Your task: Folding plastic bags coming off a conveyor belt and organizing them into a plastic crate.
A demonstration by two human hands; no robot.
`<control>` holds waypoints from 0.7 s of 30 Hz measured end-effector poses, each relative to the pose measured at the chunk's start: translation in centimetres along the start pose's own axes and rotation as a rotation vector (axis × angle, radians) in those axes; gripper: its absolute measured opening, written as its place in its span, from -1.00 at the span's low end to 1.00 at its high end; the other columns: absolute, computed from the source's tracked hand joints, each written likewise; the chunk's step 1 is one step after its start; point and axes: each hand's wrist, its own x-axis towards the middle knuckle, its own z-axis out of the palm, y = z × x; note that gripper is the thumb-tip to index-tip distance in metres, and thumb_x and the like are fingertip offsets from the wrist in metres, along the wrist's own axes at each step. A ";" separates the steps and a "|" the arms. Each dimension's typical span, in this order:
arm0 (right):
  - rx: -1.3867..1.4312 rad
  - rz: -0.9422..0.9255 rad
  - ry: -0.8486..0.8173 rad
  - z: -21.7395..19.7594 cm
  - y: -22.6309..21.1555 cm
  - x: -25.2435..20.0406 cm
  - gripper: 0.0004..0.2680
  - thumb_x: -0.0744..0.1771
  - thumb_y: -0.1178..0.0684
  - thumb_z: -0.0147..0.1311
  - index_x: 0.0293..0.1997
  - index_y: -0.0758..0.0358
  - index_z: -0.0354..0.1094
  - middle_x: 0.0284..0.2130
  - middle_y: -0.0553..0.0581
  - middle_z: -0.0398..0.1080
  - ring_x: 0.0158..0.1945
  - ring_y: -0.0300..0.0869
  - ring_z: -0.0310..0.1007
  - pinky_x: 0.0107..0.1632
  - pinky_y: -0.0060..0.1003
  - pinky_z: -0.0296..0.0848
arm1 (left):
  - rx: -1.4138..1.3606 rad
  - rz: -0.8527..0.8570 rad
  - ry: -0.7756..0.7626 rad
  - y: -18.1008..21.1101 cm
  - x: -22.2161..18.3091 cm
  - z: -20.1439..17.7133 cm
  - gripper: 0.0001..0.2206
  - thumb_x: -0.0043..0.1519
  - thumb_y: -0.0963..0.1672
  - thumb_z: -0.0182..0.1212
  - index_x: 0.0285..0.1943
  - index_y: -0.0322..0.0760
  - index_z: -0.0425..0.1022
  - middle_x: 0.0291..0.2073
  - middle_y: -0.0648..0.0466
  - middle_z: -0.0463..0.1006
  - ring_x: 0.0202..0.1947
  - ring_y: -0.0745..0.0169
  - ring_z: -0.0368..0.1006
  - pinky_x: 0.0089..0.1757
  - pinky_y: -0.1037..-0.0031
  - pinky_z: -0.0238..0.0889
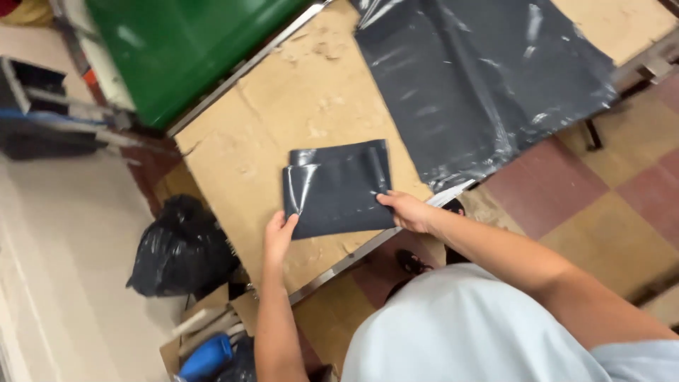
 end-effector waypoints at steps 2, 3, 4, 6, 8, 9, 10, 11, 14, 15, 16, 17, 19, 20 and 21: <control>-0.275 0.008 -0.099 -1.3 -2.4 -1.5 -0.73 0.37 -0.03 0.07 0.14 0.24 0.29 -0.24 0.06 0.37 -0.27 -0.24 0.51 -0.20 -0.27 0.67 | 0.362 0.065 0.218 1.4 -1.0 1.1 -0.73 0.26 -0.05 0.29 0.07 -0.22 0.56 -0.14 -0.09 0.63 -0.03 0.10 0.53 -0.03 0.31 0.39; -0.265 -0.004 -0.090 -2.7 -5.1 -2.7 -0.73 0.37 -0.03 0.07 0.14 0.24 0.29 -0.24 0.06 0.37 -0.27 -0.24 0.51 -0.20 -0.27 0.67 | 0.367 0.077 0.207 1.2 -1.5 1.0 -0.73 0.26 -0.05 0.29 0.07 -0.22 0.56 -0.14 -0.09 0.63 -0.03 0.10 0.53 -0.03 0.31 0.39; -0.303 -0.241 -0.105 -4.2 -7.8 -4.1 -0.76 0.35 0.10 0.06 0.12 0.33 0.30 -0.28 0.18 0.44 -0.28 -0.16 0.55 -0.23 -0.29 0.64 | 0.480 0.066 0.301 1.0 -1.9 0.7 -0.71 0.25 0.01 0.29 0.05 -0.16 0.55 -0.15 -0.02 0.63 -0.04 0.09 0.53 -0.04 0.28 0.39; -0.333 -0.476 -0.112 -9.1 -13.5 -4.9 -0.78 0.34 0.24 0.05 0.09 0.42 0.32 -0.33 0.31 0.51 -0.29 -0.09 0.59 -0.26 -0.30 0.61 | 0.599 0.058 0.392 3.0 -3.3 2.1 -0.68 0.24 0.06 0.30 0.04 -0.09 0.55 -0.17 0.04 0.64 -0.06 0.08 0.54 -0.05 0.26 0.39; -0.989 -1.025 0.583 -15.8 -19.0 -3.6 -0.86 0.29 -0.03 0.29 -0.13 0.01 0.50 -0.29 0.03 0.46 -0.12 -0.07 0.49 -0.04 -0.20 0.43 | 1.051 0.098 0.700 6.4 -5.6 5.0 -0.53 0.09 0.04 0.39 0.13 -0.14 0.43 -0.07 0.03 0.56 -0.02 -0.04 0.49 -0.06 0.21 0.41; -0.986 -1.024 0.586 -19.1 -21.1 -2.9 -0.86 0.29 -0.03 0.29 -0.13 0.01 0.50 -0.29 0.03 0.46 -0.12 -0.07 0.49 -0.04 -0.20 0.43 | 1.054 0.100 0.698 8.1 -5.8 7.8 -0.53 0.09 0.04 0.39 0.13 -0.14 0.43 -0.07 0.03 0.56 -0.02 -0.04 0.49 -0.06 0.21 0.41; -1.162 -0.981 0.795 -22.5 -23.2 -2.2 -0.76 0.26 -0.09 0.34 -0.06 0.02 0.45 -0.23 0.03 0.38 -0.10 -0.02 0.42 -0.07 -0.11 0.42 | 1.069 0.336 0.694 9.8 -6.0 10.6 -0.50 0.08 0.04 0.40 0.16 -0.16 0.42 -0.02 0.00 0.51 0.05 -0.05 0.43 -0.01 0.20 0.37; -1.338 -0.926 1.003 -26.0 -25.6 -1.5 -0.66 0.23 -0.15 0.40 0.02 0.02 0.40 -0.17 0.03 0.30 -0.07 0.03 0.35 -0.09 -0.02 0.41 | 1.071 0.570 0.687 11.4 -6.2 13.8 -0.46 0.07 0.03 0.41 0.19 -0.18 0.41 0.03 -0.03 0.47 0.11 -0.06 0.37 0.03 0.19 0.33; -1.330 -0.681 0.970 -27.0 -30.0 -3.5 -0.41 0.19 -0.15 0.41 0.20 0.42 0.22 0.07 0.36 0.21 0.14 0.25 0.23 0.15 0.13 0.26 | 0.901 0.754 0.334 19.6 -7.6 26.5 -0.51 0.00 -0.07 0.43 0.09 -0.34 0.48 0.05 -0.19 0.49 0.20 -0.23 0.34 0.16 0.03 0.19; -1.331 -0.679 0.965 -27.0 -30.5 -3.5 -0.41 0.19 -0.15 0.41 0.20 0.42 0.22 0.07 0.36 0.21 0.14 0.25 0.23 0.15 0.13 0.26 | 0.904 0.749 0.335 19.6 -7.4 29.6 -0.51 0.00 -0.07 0.43 0.09 -0.34 0.48 0.05 -0.19 0.49 0.20 -0.23 0.34 0.16 0.03 0.19; -1.420 -0.632 0.966 -27.0 -31.1 -3.4 -0.37 0.16 -0.20 0.44 0.19 0.42 0.19 0.03 0.38 0.24 0.12 0.26 0.26 0.14 0.11 0.29 | 0.909 0.850 0.185 19.6 -7.2 32.8 -0.44 -0.01 -0.01 0.43 0.14 -0.35 0.45 0.12 -0.21 0.45 0.25 -0.26 0.28 0.19 -0.02 0.14; -1.508 -0.587 0.968 -27.0 -32.1 -3.3 -0.32 0.12 -0.24 0.47 0.18 0.42 0.17 -0.01 0.40 0.26 0.09 0.27 0.28 0.13 0.08 0.31 | 0.907 0.951 0.033 19.8 -6.8 36.1 -0.37 -0.02 0.04 0.44 0.18 -0.36 0.42 0.18 -0.22 0.41 0.30 -0.29 0.22 0.21 -0.06 0.09; -1.447 -0.534 0.911 -27.9 -32.8 -2.1 -0.35 0.12 -0.23 0.47 0.14 0.38 0.18 -0.05 0.39 0.33 0.07 0.26 0.36 0.09 0.11 0.36 | 0.937 0.877 -0.060 21.1 -7.6 40.0 -0.31 -0.02 0.07 0.42 0.24 -0.33 0.36 0.25 -0.18 0.35 0.35 -0.28 0.14 0.19 -0.17 0.09; -1.385 -0.480 0.857 -28.3 -33.1 -1.4 -0.39 0.12 -0.21 0.47 0.09 0.35 0.19 -0.08 0.38 0.40 0.05 0.25 0.43 0.05 0.14 0.40 | 0.965 0.802 -0.153 21.7 -8.0 41.9 -0.25 -0.03 0.10 0.41 0.31 -0.30 0.30 0.32 -0.14 0.29 0.40 -0.26 0.06 0.17 -0.28 0.09; -1.386 -0.479 0.850 -28.6 -33.5 -1.0 -0.39 0.12 -0.21 0.47 0.09 0.35 0.19 -0.08 0.38 0.40 0.05 0.25 0.43 0.05 0.14 0.40 | 0.966 0.797 -0.151 21.8 -8.2 42.8 -0.25 -0.03 0.10 0.41 0.31 -0.30 0.30 0.32 -0.14 0.29 0.40 -0.26 0.06 0.17 -0.28 0.09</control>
